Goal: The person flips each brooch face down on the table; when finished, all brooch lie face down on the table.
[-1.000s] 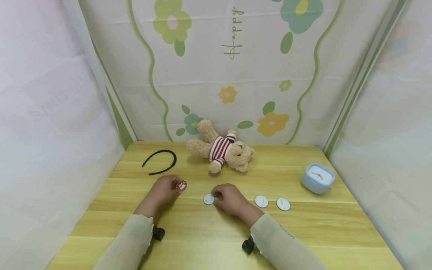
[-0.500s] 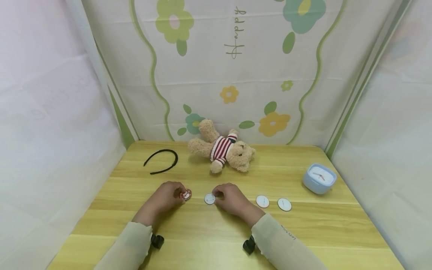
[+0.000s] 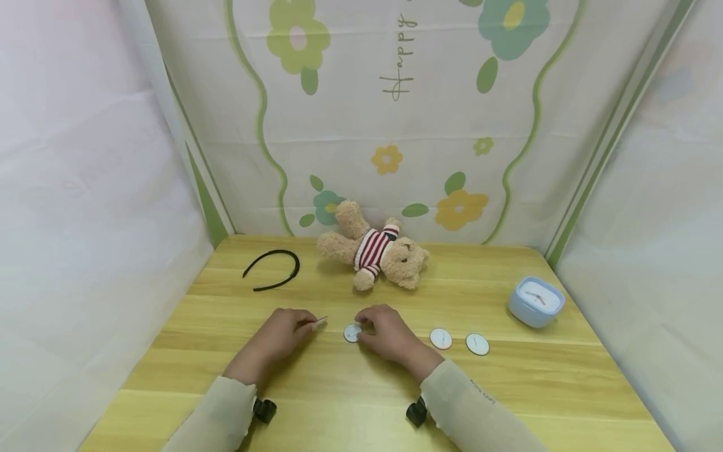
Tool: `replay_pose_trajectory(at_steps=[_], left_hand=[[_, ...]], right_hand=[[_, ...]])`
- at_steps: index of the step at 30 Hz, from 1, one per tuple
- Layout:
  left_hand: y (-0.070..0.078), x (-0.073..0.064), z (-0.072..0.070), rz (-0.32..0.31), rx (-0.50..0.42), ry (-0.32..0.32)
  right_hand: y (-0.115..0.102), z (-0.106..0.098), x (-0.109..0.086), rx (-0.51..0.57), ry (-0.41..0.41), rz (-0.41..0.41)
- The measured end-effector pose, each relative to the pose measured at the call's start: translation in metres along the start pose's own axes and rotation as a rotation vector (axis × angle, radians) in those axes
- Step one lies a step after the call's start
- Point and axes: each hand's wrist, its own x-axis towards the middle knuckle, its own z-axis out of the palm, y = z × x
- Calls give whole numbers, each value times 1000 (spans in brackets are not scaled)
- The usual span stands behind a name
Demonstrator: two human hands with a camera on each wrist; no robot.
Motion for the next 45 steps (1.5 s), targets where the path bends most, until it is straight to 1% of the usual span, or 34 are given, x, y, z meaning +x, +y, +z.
replay_pose_trajectory(at_steps=[4,8,12,15,19,26,30,35,38,45], left_hand=[[-3,4,1,12,26,69],[-7,7,2,-16,2,84],[-11,10,3,-46,-26,79],[-13,12,4,-54,-44,73],[-13,13,5,-44,-59,61],[-11,12,7,-21,-64,30],[-8,12,6,-21,-71,28],[-5,11,4,-38,-99,38],[-6,10,4,-26,-111,38],[-10,8,2,5,-175,-26]], right_hand=[[-7,3,3,-19,15,-43],[-15,10,9,-50,9,-81],[-21,19,17,-103,12,-123],[-28,24,23,-136,13,-145],[-37,26,28,-155,-1,-144],[-44,31,35,-154,-11,-161],[-46,32,37,-175,-9,-161],[-46,34,38,-205,6,-165],[-46,34,37,-214,11,-161],[-44,33,37,-217,12,-137]])
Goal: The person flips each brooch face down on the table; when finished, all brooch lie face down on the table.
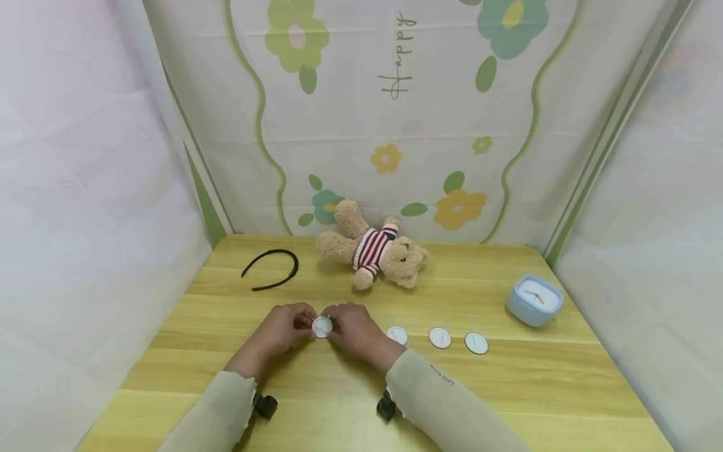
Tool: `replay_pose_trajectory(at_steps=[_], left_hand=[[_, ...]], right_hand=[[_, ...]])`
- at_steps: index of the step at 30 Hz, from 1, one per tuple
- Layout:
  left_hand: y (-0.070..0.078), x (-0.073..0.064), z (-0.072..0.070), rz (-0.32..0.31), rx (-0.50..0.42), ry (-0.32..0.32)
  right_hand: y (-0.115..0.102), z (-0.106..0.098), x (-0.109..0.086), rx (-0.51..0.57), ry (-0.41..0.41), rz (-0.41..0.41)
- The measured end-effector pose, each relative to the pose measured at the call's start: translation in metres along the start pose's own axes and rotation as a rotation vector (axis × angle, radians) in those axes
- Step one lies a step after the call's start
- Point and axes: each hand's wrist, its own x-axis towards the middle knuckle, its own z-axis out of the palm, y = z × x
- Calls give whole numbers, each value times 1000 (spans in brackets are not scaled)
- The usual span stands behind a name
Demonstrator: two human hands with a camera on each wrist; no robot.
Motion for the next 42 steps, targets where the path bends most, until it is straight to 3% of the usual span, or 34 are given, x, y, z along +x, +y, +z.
replay_pose_trajectory(at_steps=[9,19,26,42], left_hand=[[3,1,0,42,41,-31],[0,4,-1,35,95,-52],[2,2,-2,76,142,-74],[4,2,-2,87,157,-104]], right_hand=[[2,1,-1,18,1,5],[1,2,0,-16,-38,5],[0,0,-2,-4,-73,0],[4,3,-4,-37,-86,-20]])
